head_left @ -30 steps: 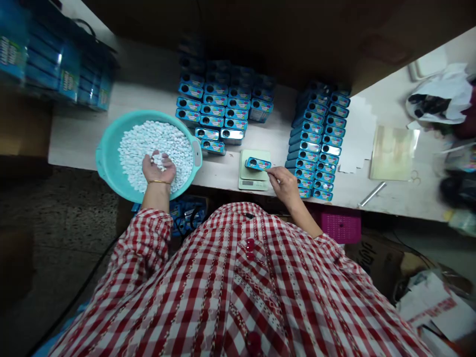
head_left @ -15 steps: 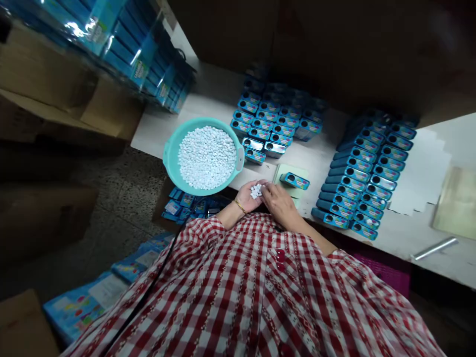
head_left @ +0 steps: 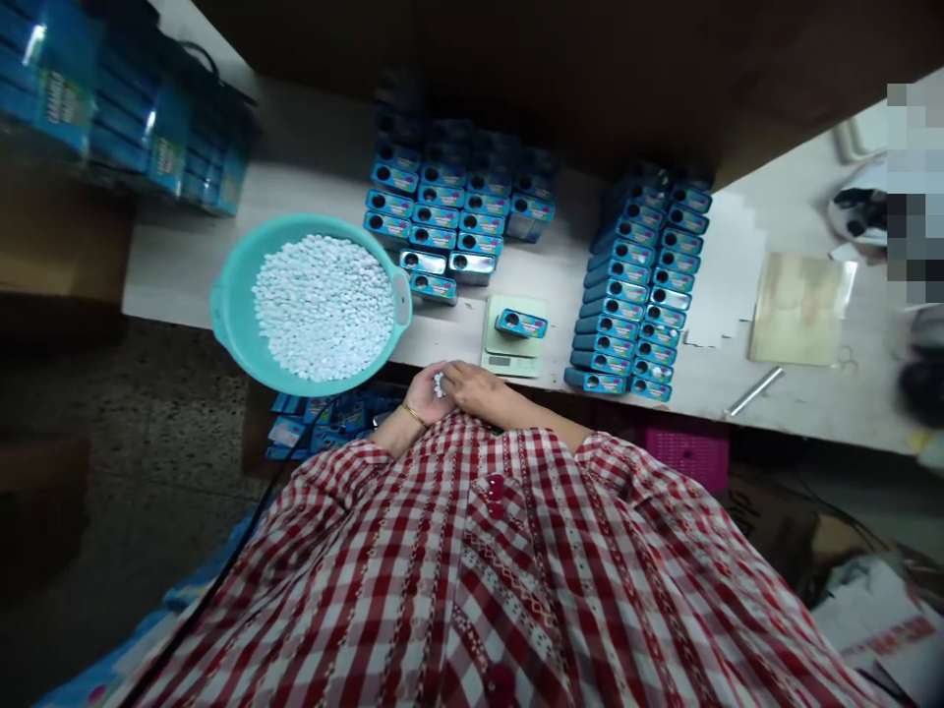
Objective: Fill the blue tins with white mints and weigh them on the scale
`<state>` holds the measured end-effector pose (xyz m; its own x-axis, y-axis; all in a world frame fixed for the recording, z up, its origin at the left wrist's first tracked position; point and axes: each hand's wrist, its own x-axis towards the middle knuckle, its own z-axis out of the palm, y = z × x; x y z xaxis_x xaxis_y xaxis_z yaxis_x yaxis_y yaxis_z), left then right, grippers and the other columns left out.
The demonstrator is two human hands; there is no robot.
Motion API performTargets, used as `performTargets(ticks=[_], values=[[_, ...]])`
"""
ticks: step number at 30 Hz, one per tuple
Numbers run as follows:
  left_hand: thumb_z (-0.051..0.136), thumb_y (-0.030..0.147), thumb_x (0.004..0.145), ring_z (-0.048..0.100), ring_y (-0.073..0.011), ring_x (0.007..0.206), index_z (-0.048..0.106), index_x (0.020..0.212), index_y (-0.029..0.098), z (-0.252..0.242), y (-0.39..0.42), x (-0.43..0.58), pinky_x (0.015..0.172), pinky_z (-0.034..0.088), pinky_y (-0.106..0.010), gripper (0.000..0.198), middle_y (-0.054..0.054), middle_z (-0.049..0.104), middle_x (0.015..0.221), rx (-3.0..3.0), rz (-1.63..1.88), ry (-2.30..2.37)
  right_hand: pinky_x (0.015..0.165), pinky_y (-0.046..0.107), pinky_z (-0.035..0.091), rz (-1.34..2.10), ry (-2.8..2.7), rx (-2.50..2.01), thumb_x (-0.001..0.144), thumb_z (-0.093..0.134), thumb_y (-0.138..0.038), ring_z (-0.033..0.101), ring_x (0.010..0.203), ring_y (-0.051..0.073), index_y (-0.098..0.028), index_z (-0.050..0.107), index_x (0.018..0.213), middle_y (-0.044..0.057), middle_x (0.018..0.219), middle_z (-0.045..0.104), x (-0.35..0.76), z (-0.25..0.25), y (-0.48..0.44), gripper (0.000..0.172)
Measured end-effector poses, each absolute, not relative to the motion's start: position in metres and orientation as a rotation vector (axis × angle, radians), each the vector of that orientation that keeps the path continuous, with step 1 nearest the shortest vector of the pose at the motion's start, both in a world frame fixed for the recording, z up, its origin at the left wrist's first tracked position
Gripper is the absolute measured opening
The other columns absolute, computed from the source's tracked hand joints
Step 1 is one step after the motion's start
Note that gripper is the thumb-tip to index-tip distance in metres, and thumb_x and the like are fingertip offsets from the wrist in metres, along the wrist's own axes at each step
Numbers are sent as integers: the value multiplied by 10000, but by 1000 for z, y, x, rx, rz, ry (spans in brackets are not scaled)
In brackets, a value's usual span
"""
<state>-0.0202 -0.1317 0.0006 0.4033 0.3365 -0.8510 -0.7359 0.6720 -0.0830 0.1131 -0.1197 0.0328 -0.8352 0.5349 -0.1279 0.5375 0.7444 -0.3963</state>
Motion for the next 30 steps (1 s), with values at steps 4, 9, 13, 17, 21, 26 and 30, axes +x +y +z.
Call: performTargets(ticks=[4,9,13,17,21,26,30], values=[[460,145,839,597,-115,549,612,788,105,6,-124,-14,578,509,-225,166,-27,611,611,-506,776,964,768,290,467,-737,2940,994,907,432,-140,500,964,205,-110,595,1009,93,1035,592,118,32,-115,196],[381,129,864,632,-128,608,609,743,93,20,-99,5,639,532,-245,260,-60,649,642,-397,872,943,859,304,443,-762,2940,1305,950,367,-230,505,946,192,-115,597,1058,116,1048,595,153,35,-92,279],[365,164,874,678,-188,746,629,736,75,25,-84,13,715,550,-311,310,-134,691,741,-308,873,949,852,332,444,-771,2929,1666,918,425,-219,522,921,198,-165,628,1007,96,977,592,188,32,-67,228],[367,172,876,686,-191,770,635,739,76,25,-85,13,725,553,-308,317,-137,698,754,-306,867,967,821,317,452,-771,2810,1693,883,479,-192,532,906,201,-182,652,974,94,976,589,203,30,-53,195],[380,170,867,687,-188,777,638,749,83,24,-91,11,715,556,-303,297,-131,698,748,-334,868,977,818,294,459,-872,2790,1770,876,510,-212,553,899,188,-186,667,924,83,955,593,203,28,-49,166],[380,167,868,684,-179,753,634,752,85,28,-94,8,695,557,-293,290,-124,692,732,-363,877,991,799,280,476,-1033,2850,1982,873,502,-186,580,873,170,-194,675,880,66,903,603,205,30,-48,173],[371,168,879,675,-176,737,625,754,87,27,-99,8,688,556,-290,294,-121,685,738,-362,854,978,813,291,487,-1243,2977,1977,874,463,-148,590,876,158,-201,669,885,57,890,621,183,42,-67,213]])
